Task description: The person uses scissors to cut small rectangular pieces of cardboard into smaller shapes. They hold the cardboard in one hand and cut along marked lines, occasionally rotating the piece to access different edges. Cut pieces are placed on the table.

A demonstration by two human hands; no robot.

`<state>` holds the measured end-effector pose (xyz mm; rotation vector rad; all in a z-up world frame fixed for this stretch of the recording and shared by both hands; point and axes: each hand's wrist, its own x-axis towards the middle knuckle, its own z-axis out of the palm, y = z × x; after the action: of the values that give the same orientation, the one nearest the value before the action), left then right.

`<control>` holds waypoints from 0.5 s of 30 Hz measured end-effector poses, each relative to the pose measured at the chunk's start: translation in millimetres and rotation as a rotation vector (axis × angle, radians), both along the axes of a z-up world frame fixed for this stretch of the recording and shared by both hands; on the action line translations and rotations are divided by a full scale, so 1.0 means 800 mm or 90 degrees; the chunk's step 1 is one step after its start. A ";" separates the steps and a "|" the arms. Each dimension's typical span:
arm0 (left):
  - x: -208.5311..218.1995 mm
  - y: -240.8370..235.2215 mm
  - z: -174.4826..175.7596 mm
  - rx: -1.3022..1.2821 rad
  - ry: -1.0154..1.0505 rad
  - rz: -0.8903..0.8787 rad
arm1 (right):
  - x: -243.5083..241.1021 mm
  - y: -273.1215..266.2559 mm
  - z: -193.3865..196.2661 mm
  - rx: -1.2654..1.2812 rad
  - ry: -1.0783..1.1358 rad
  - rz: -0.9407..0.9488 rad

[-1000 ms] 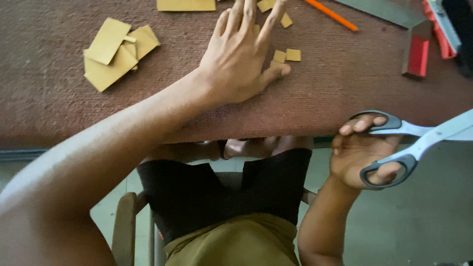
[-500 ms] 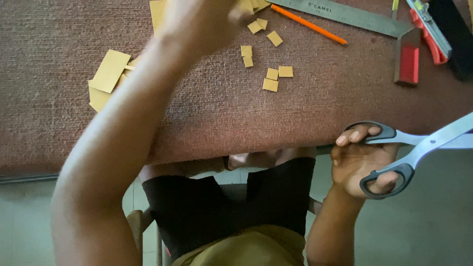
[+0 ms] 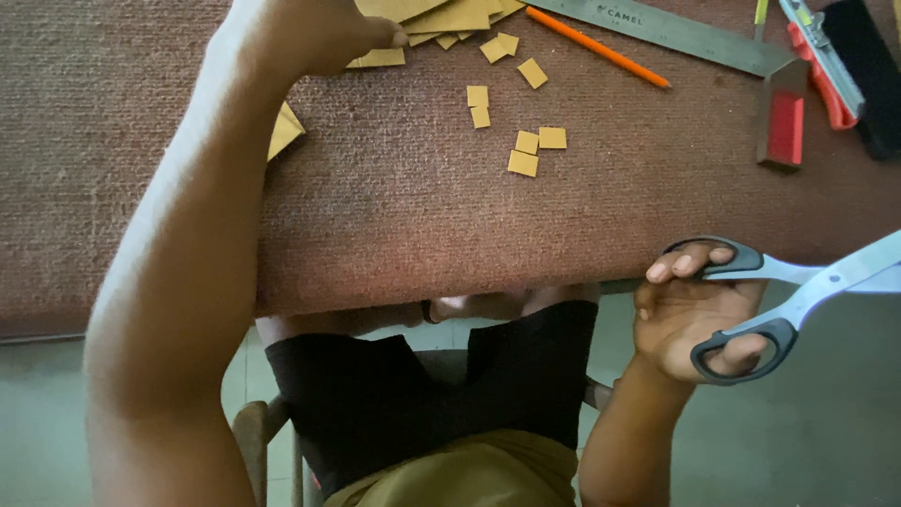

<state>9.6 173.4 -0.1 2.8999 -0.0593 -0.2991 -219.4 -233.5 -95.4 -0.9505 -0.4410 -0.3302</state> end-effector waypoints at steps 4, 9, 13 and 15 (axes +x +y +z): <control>0.002 0.004 -0.002 -0.003 0.007 -0.004 | 0.000 0.001 0.000 -0.019 0.006 -0.021; 0.008 0.005 -0.016 -0.056 0.006 0.038 | 0.000 0.006 0.005 -0.025 0.004 -0.021; 0.001 0.006 -0.015 -0.148 -0.084 0.054 | 0.000 0.013 0.011 -0.053 0.015 -0.071; 0.006 0.007 -0.020 -0.146 -0.099 0.047 | 0.000 0.016 0.013 -0.056 0.016 -0.074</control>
<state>14.4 179.1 -16.2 2.6843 -0.0109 -0.0501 -219.3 -220.9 -84.8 -1.0675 -0.3804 -0.4060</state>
